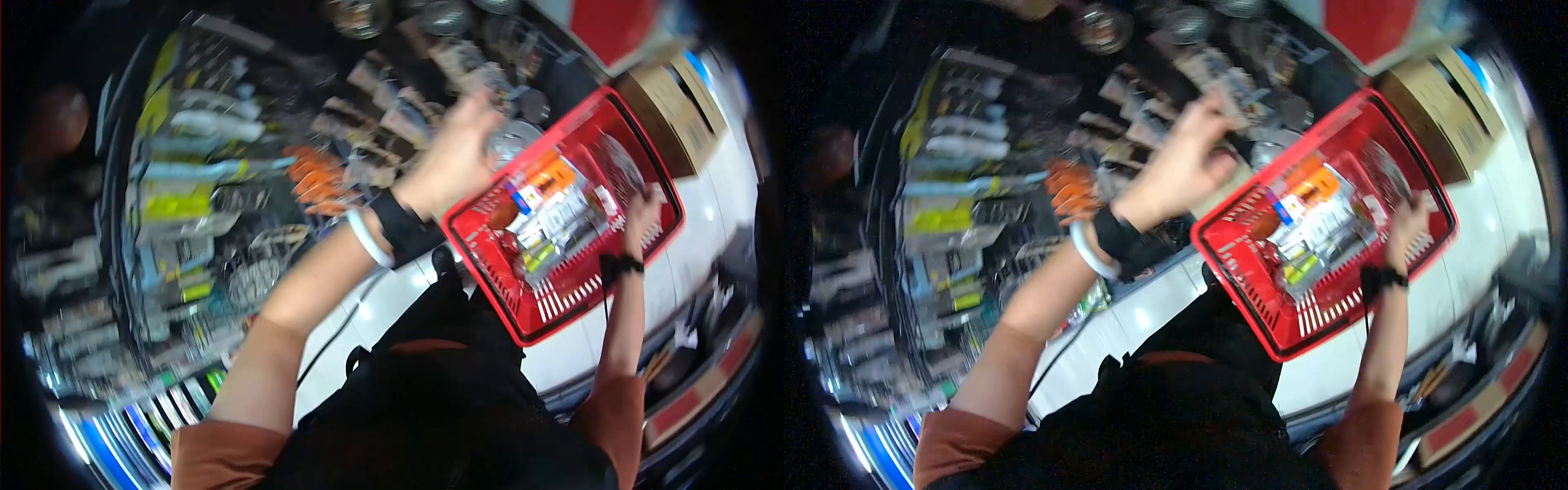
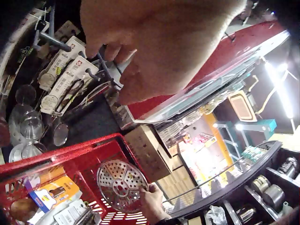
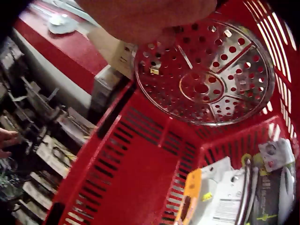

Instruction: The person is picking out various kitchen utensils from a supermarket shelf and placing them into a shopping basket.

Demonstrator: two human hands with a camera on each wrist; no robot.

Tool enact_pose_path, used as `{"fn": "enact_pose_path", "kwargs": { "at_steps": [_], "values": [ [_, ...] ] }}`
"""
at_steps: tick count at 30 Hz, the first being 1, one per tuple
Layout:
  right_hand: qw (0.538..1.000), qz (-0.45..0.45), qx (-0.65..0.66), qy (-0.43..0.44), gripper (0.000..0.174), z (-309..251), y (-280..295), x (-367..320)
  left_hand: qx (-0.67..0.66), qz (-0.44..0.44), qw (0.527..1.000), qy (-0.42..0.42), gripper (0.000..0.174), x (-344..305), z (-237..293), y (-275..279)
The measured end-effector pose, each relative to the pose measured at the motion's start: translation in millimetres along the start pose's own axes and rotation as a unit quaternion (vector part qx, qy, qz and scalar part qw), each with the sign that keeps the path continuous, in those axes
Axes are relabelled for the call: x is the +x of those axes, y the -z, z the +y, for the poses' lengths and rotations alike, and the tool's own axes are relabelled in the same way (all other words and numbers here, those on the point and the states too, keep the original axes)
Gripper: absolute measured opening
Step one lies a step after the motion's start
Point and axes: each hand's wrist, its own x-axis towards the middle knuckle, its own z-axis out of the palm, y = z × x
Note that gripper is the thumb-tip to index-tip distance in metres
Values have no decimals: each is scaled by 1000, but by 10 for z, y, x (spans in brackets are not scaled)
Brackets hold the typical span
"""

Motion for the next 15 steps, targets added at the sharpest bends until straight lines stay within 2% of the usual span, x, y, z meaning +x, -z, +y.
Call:
{"fn": "enact_pose_path", "kwargs": {
  "at_steps": [2, 3, 4, 5, 6, 7, 8, 9, 10, 13, 15],
  "values": [
    [993, 66, -78, 62, 15, -397, 355, -99, -94, 1, 995, 33, 38, -359, 262, 38],
    [996, 45, -29, 65, 15, -343, 543, -55, -149, -26, 986, 71, 39, -540, 350, 68],
    [996, 57, -33, 52, 16, -823, 780, -176, -160, -33, 984, 70, 45, -740, 341, 38],
    [994, 40, 40, 94, 16, -1002, 991, -216, -179, -40, 979, 93, 50, -893, 386, 90],
    [995, 3, 98, 16, 16, -1295, 1218, -324, -198, -46, 973, 112, 56, -1049, 423, 134],
    [980, -34, 187, 54, 14, -1411, 1367, -387, -196, -33, 973, 118, 56, -1181, 451, 213],
    [972, -70, 207, 87, 11, -1453, 1515, -440, -218, -18, 967, 128, 64, -1305, 476, 304],
    [968, -105, 194, 118, 9, -1742, 1587, -576, -240, -1, 961, 137, 72, -1428, 495, 397],
    [956, -139, 226, 123, 6, -1939, 1590, -712, -237, 12, 962, 138, 72, -1567, 501, 481],
    [908, -261, 297, 137, 11, -2530, 1311, -1219, -300, 81, 930, 199, 88, -2031, 534, 768],
    [862, -372, 314, 139, 15, -2887, 1017, -1628, -323, 117, 916, 207, 84, -2422, 473, 935]
  ]
}}
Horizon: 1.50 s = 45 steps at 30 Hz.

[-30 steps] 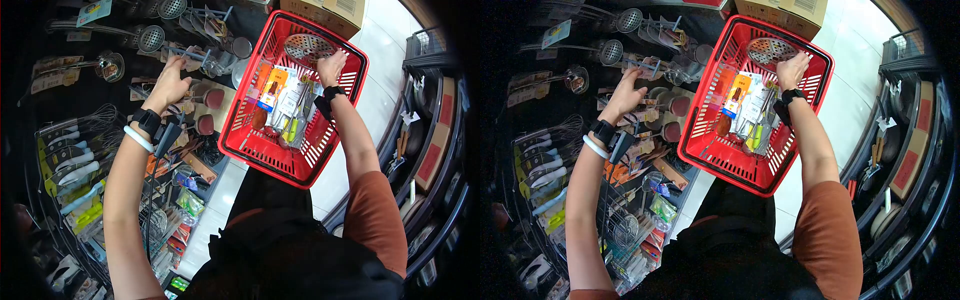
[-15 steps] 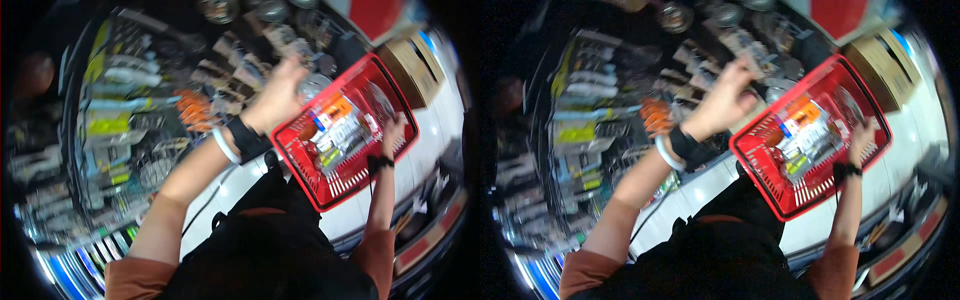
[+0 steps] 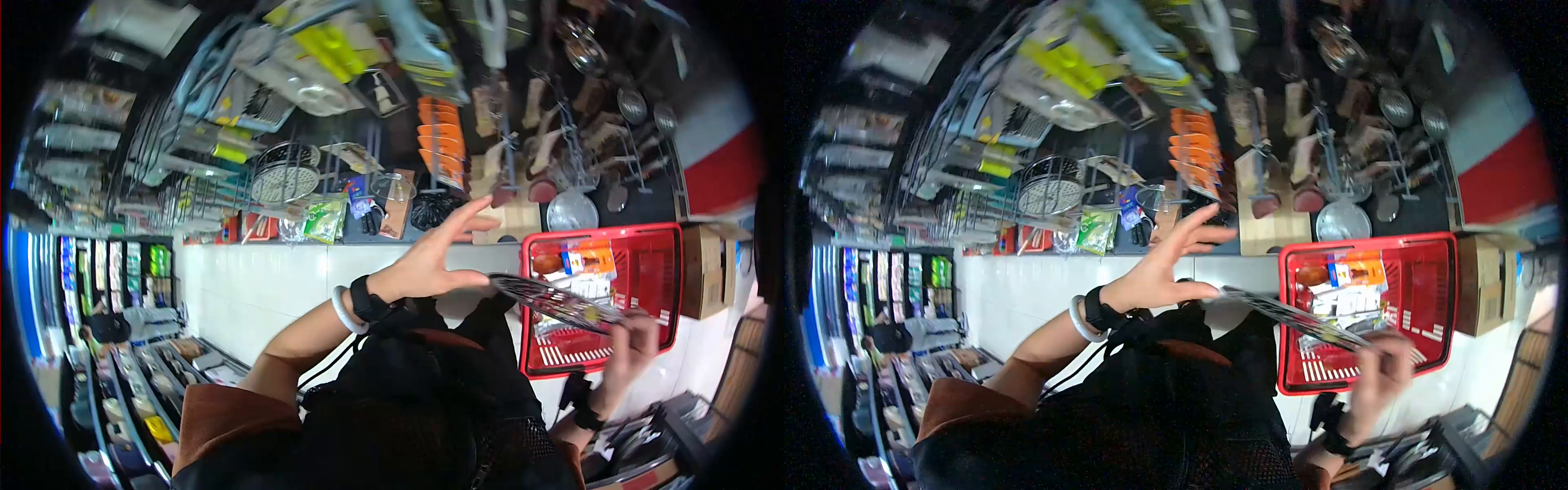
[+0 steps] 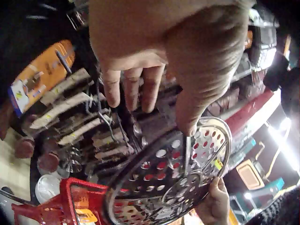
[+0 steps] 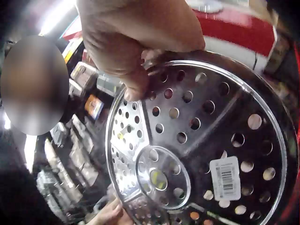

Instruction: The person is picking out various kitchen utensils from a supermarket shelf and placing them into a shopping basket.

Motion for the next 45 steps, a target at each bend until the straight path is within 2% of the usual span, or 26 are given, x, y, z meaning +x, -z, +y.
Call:
{"fn": "enact_pose_path", "kwargs": {
  "at_steps": [1, 3, 4, 5, 6, 8, 9, 11, 13, 15, 16, 17, 18, 22, 26, 28, 31, 33, 36, 45],
  "values": [
    [998, -58, 18, -7, 15, -57, -391, 50, -33, 16, 999, 6, 80, -179, -63, 158],
    [992, -123, 1, 8, 13, -88, -1154, 99, -45, 88, 994, 35, 33, -612, -213, 465],
    [983, -179, -16, 36, 13, -125, -1513, 119, -46, 109, 991, 63, 17, -866, -359, 640],
    [970, -233, -33, 63, 12, -156, -1869, 129, -43, 173, 982, 64, 13, -1119, -478, 782],
    [961, -267, -46, 52, 13, -122, -2207, 104, -23, 269, 959, 88, 11, -1372, -632, 896],
    [938, -339, -62, 41, 18, -52, -2893, 4, -42, 368, 922, 116, 11, -1903, -976, 1202],
    [923, -379, -62, 39, 21, -11, -3214, -51, -49, 381, 916, 111, 11, -2152, -1191, 1370],
    [887, -450, -93, 42, 26, 233, -3782, -188, -164, 432, 875, 145, 16, -2630, -1558, 1610],
    [861, -492, -119, 50, 27, 341, -4278, -361, -168, 460, 851, 190, 21, -2911, -1757, 1808],
    [851, -497, -165, 39, 27, 458, -4759, -552, -191, 463, 842, 199, 22, -3167, -2030, 2085],
    [869, -462, -159, 72, 14, 541, -4982, -644, -187, 460, 841, 213, 22, -3267, -2183, 2237],
    [856, -481, -185, 37, 21, 627, -5169, -678, -181, 457, 840, 228, 22, -3356, -2340, 2385],
    [862, -472, -185, 22, 19, 658, -5347, -726, -175, 457, 838, 241, 18, -3408, -2381, 2524],
    [882, -431, -192, -15, 17, 715, -5825, -805, -179, 454, 841, 232, 20, -3449, -2570, 3010],
    [900, -382, -210, 16, 14, 945, -6130, -836, -146, 454, 846, 239, 19, -3413, -2607, 3357],
    [896, -375, -238, 0, 13, 853, -6158, -876, -147, 429, 854, 254, 18, -3400, -2667, 3481],
    [901, -351, -253, 21, 10, 832, -6205, -897, -149, 431, 856, 244, 18, -3353, -2726, 3550],
    [928, -321, -186, 5, 11, 893, -6231, -904, -161, 437, 856, 226, 21, -3319, -2736, 3580],
    [936, -303, -177, -5, 12, 1075, -6294, -922, -162, 420, 858, 248, 22, -3304, -2736, 3633],
    [927, -319, -198, -15, 15, 971, -6309, -854, -124, 431, 864, 231, 19, -3250, -2779, 3667]
  ]
}}
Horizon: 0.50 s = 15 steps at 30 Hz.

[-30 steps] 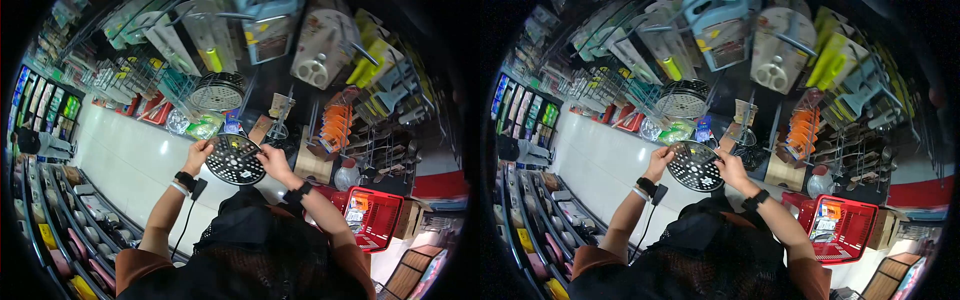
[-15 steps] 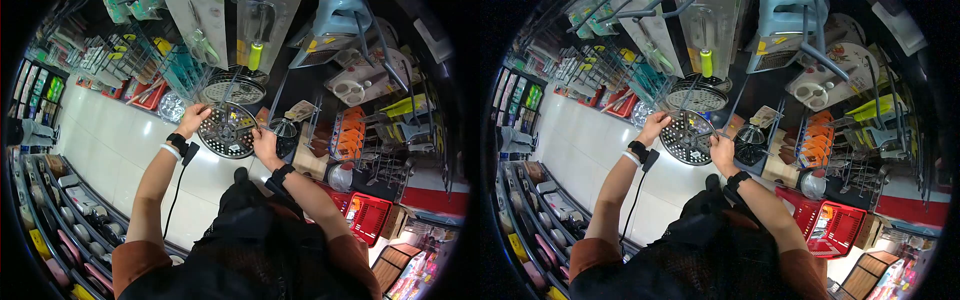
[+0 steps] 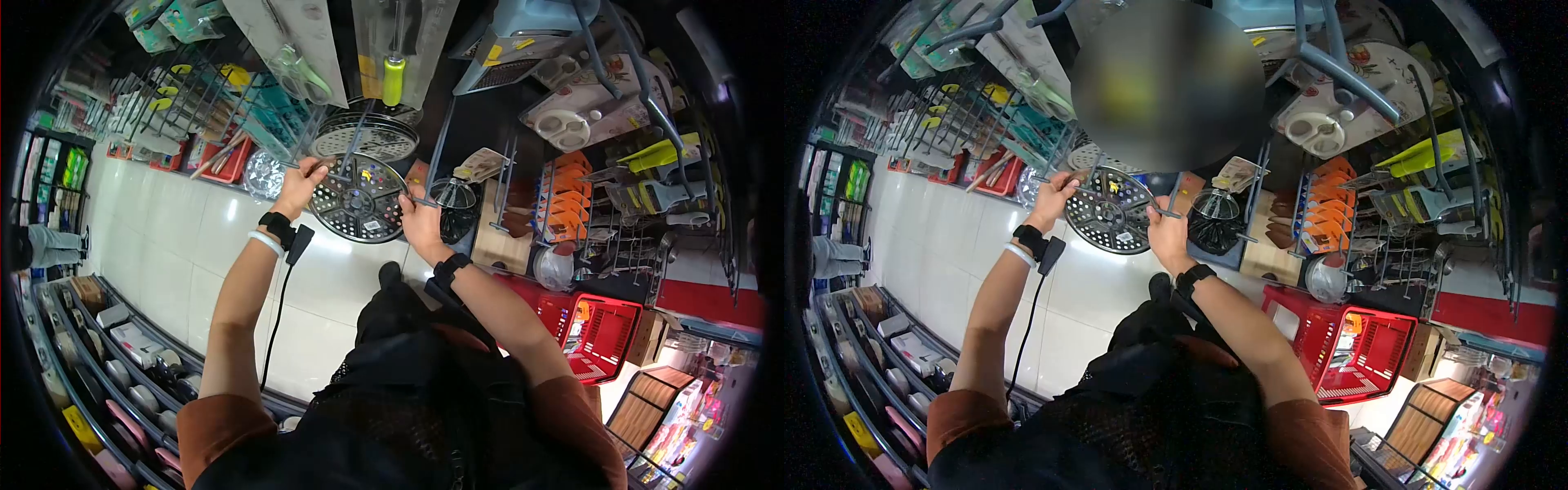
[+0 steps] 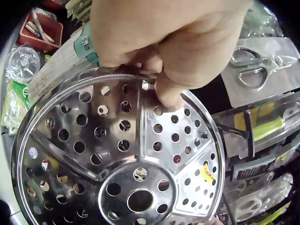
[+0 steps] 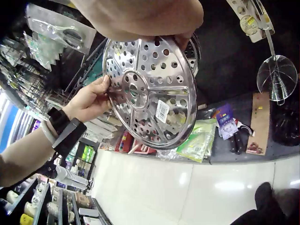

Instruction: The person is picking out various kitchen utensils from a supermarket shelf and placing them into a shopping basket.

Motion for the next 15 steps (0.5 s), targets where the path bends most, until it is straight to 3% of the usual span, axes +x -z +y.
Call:
{"fn": "enact_pose_path", "kwargs": {
  "at_steps": [2, 4, 5, 6, 8, 10, 12, 14, 15],
  "values": [
    [1000, -18, -5, -14, 19, 36, -20, 16, 20, 8, 1000, -6, 16, 63, 27, -19],
    [999, -26, -11, 29, 31, 36, -55, -1, 47, -6, 999, -15, 15, 154, -9, -7],
    [995, -84, -53, -8, 43, 73, 28, -34, 66, -13, 998, -4, 16, 224, -63, 29],
    [995, -80, -52, -9, 43, 96, 74, -88, 68, -17, 998, -7, 16, 236, -38, 4],
    [986, -78, -132, 62, 48, 145, 166, -236, 196, 80, 977, -14, 17, 244, -1, -67],
    [986, -61, -146, 48, 53, 301, 258, -334, 206, 69, 976, -14, 18, 363, -205, -18],
    [984, -78, -151, 48, 54, 453, 463, -431, 183, 89, 973, -108, 22, 382, -338, -25],
    [984, -65, -168, 10, 54, 671, 637, -545, 154, 64, 982, -92, 26, 343, -271, -4],
    [981, -76, -177, -15, 53, 809, 731, -617, 143, 92, 971, -167, 31, 418, -526, 34]
  ]
}}
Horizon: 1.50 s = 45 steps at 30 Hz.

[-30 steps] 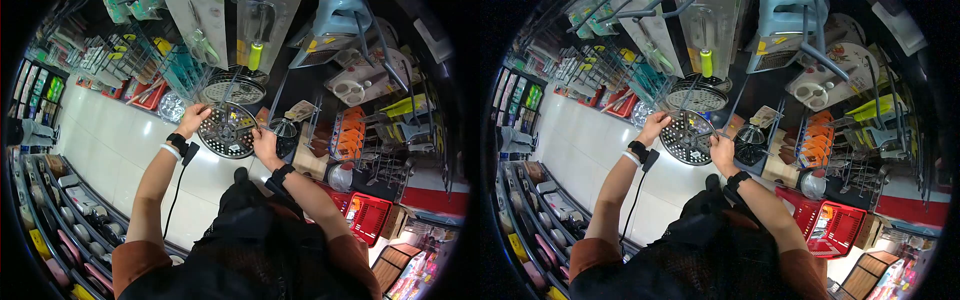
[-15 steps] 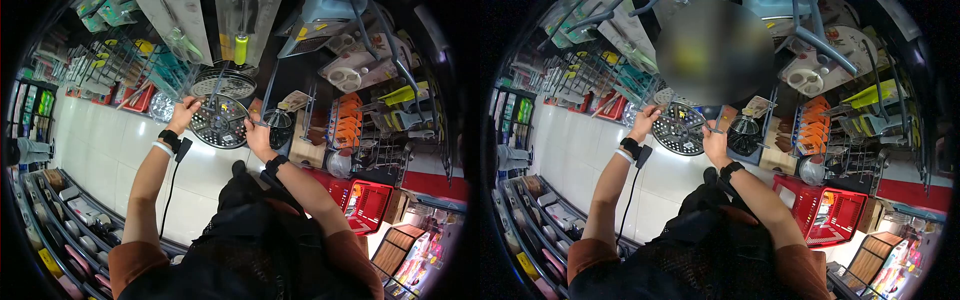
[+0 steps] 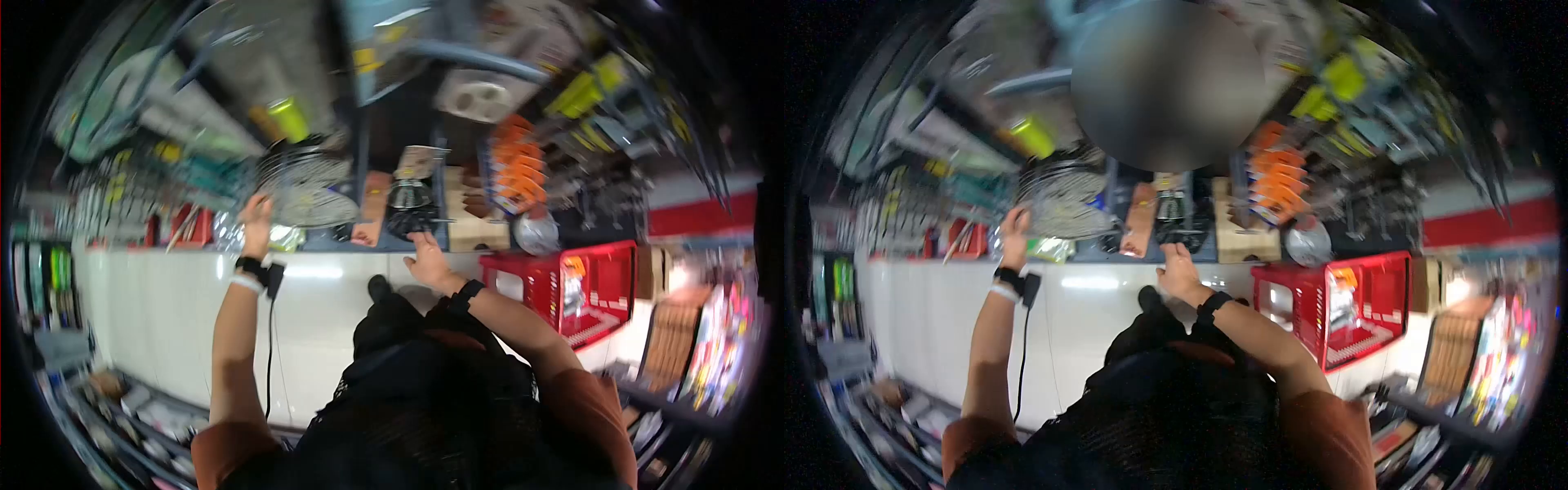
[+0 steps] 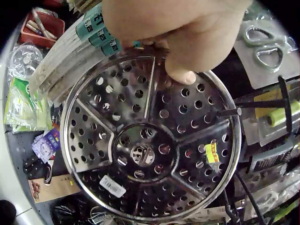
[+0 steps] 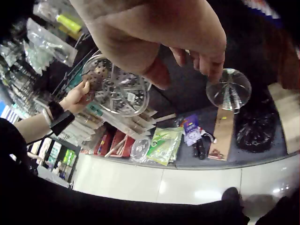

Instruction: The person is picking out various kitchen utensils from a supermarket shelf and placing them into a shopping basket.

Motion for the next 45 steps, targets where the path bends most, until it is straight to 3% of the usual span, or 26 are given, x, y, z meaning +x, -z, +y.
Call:
{"fn": "enact_pose_path", "kwargs": {
  "at_steps": [2, 3, 4, 5, 6, 7, 9, 11, 14, 15, 17, 18, 19, 21, 23, 26, 27, 29, 30, 31, 35, 36, 39, 41, 43, 45],
  "values": [
    [994, -19, 10, -104, 50, 146, 290, -243, 5, -12, 1000, 19, 30, -37, 194, 41],
    [994, 11, -31, -109, 48, 395, 221, -338, 27, -7, 998, -50, 25, -46, 207, 27],
    [988, 16, -15, -150, 48, 523, 270, -436, -55, -7, 998, -36, 23, 52, -54, 33],
    [981, 20, 5, -191, 47, 633, 338, -550, -12, -29, 999, -45, 27, 58, 135, 52],
    [973, 23, 18, -229, 47, 717, 428, -648, -148, -54, 988, -8, 41, 134, -15, 51],
    [965, 24, 31, -260, 47, 804, 523, -758, -88, -59, 994, -7, 43, 296, -447, 129],
    [966, 98, 31, -239, 41, 1088, 560, -1126, -126, -56, 989, -59, 34, 88, -90, 72],
    [939, 219, 81, -254, 33, 1130, 810, -1343, 52, 30, 997, -40, 39, 49, 24, 24],
    [872, 368, 139, -292, 27, 1427, 1111, -1679, 148, 153, 975, -56, 51, -216, 128, -122],
    [846, 404, 154, -311, 26, 1550, 1235, -1800, 247, 153, 957, -5, 55, -228, -80, -66],
    [795, 488, 113, -342, 24, 1939, 1359, -2054, 236, 155, 955, 92, 54, -574, 189, -342],
    [776, 493, 107, -379, 25, 2111, 1461, -2188, 279, 144, 946, 77, 54, -694, 160, -442],
    [757, 495, 101, -415, 26, 2276, 1565, -2323, 159, 132, 963, 175, 54, -941, 591, -678],
    [711, 466, 114, -515, 30, 2581, 1737, -2572, 221, 78, 962, 143, 52, -1061, 280, -797],
    [661, 438, 88, -602, 30, 3245, 1626, -2791, 196, 56, 971, 126, 51, -1363, 625, -1066],
    [619, 332, 197, -684, 27, 3884, 1657, -3010, 148, 11, 979, 139, 52, -1670, 1054, -1424],
    [621, 327, 196, -685, 23, 4131, 1566, -3072, 152, -11, 979, 138, 53, -1718, 1025, -1472],
    [797, 181, 46, -575, 20, 4981, 1048, -3319, 153, -30, 974, 164, 55, -1837, 1162, -1599],
    [747, 202, 88, -627, 17, 5249, 876, -3258, 133, -40, 968, 208, 54, -1862, 1212, -1639],
    [607, 329, 233, -685, 19, 5281, 860, -3115, 146, -36, 968, 203, 54, -1883, 1312, -1671],
    [525, 259, 326, -742, 43, 5342, 827, -2913, 84, -94, 956, 267, 52, -2039, 1712, -1850],
    [501, 238, 350, -755, 54, 5337, 817, -2839, 101, -107, 957, 248, 51, -2089, 1816, -1896],
    [486, 254, 336, -766, 57, 5350, 866, -2799, 139, -135, 956, 219, 49, -2121, 2059, -1985],
    [457, 280, 318, -782, 61, 5313, 853, -2854, 195, -212, 949, 133, 43, -2133, 2366, -2155],
    [631, 171, 238, -718, 42, 5067, 1308, -3058, 136, -314, 920, 190, 36, -2137, 2882, -2439],
    [644, 189, 232, -704, 27, 5308, 1195, -3145, 31, -417, 885, 205, 34, -2145, 3201, -2671]
  ]
}}
